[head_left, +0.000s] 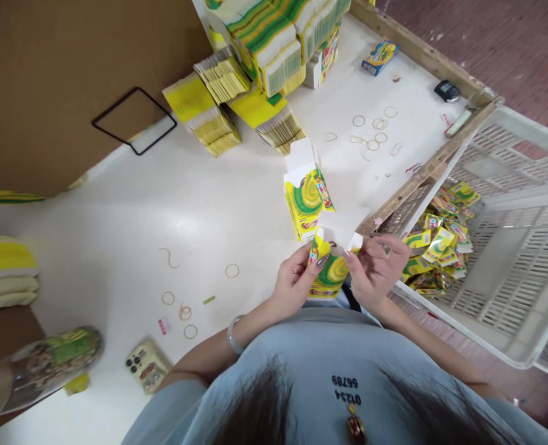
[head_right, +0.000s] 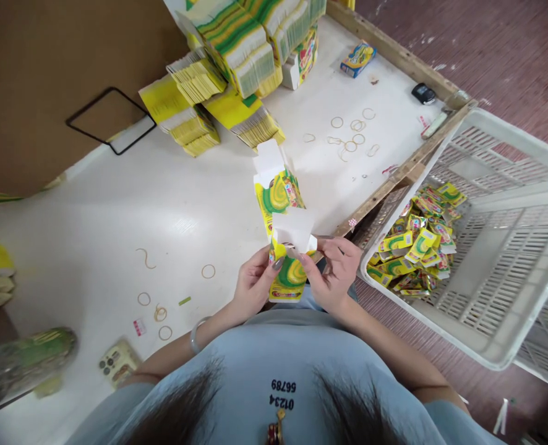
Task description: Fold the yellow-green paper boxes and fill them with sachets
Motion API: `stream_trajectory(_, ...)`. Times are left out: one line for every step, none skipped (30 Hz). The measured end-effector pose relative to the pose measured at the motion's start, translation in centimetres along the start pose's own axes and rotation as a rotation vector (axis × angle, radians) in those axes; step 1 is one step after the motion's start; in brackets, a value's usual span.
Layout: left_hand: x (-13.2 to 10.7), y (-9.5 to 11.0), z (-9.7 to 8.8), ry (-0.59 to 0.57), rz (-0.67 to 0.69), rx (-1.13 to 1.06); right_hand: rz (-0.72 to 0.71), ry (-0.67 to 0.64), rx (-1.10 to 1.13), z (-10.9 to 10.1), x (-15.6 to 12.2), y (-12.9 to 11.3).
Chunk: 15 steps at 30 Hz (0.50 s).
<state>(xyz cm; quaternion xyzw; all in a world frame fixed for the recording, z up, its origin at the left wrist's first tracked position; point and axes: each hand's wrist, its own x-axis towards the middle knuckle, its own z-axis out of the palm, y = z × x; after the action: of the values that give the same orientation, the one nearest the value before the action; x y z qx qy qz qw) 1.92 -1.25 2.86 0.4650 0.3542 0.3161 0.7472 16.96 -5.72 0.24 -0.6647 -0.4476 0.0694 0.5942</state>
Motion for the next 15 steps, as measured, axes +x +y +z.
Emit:
stream_trajectory(-0.1,-0.2,-0.2,-0.001,0.003,0.012,-0.015,-0.011,0.021,0.1,0.2,-0.2)
stream_trajectory(-0.3,-0.4,-0.4,-0.006,0.022,0.027,-0.018,-0.040,0.071,0.1,0.5,-0.3)
stream_trajectory(-0.4,-0.6,-0.6,-0.018,0.053,0.049,-0.009,-0.087,0.140,0.0,0.7,-0.5)
stream_trajectory(-0.6,-0.8,-0.9,-0.038,0.097,0.076,0.008,-0.148,0.213,-0.1,1.0,-0.7)
stream_trajectory(-0.8,-1.0,-1.2,-0.066,0.140,0.110,0.031,-0.218,0.275,-0.3,1.2,-0.9)
stream_trajectory(-1.0,-1.2,-1.5,-0.095,0.168,0.149,0.060,-0.290,0.317,-0.6,1.4,-1.1)
stream_trajectory(-1.2,-1.3,-1.7,-0.124,0.172,0.191,0.090,-0.351,0.336,-1.0,1.6,-1.3)
stream_trajectory(-1.4,-1.3,-2.0,-0.148,0.153,0.225,0.119,-0.399,0.339,-1.3,1.6,-1.4)
stream_trajectory(-1.6,-1.2,-2.1,-0.164,0.117,0.251,0.143,-0.436,0.334,-1.7,1.6,-1.6)
stream_trajectory(-1.8,-1.1,-2.3,-0.175,0.080,0.266,0.155,-0.468,0.326,-2.1,1.5,-1.7)
stream_trajectory(-1.9,-1.0,-2.4,-0.177,0.053,0.273,0.155,-0.501,0.318,-2.4,1.2,-1.8)
stream_trajectory(-2.0,-0.9,-2.4,-0.175,0.045,0.279,0.140,-0.532,0.307,-2.7,0.9,-1.9)
stream_trajectory(-2.0,-0.9,-2.4,-0.170,0.051,0.289,0.117,-0.551,0.288,-2.8,0.5,-1.9)
stream_trajectory(-1.9,-0.9,-2.4,-0.164,0.064,0.308,0.086,-0.542,0.264,-2.9,0.1,-1.8)
stream_trajectory(-1.9,-1.0,-2.4,-0.178,0.073,0.341,0.053,-0.500,0.231,-2.9,-0.3,-1.6)
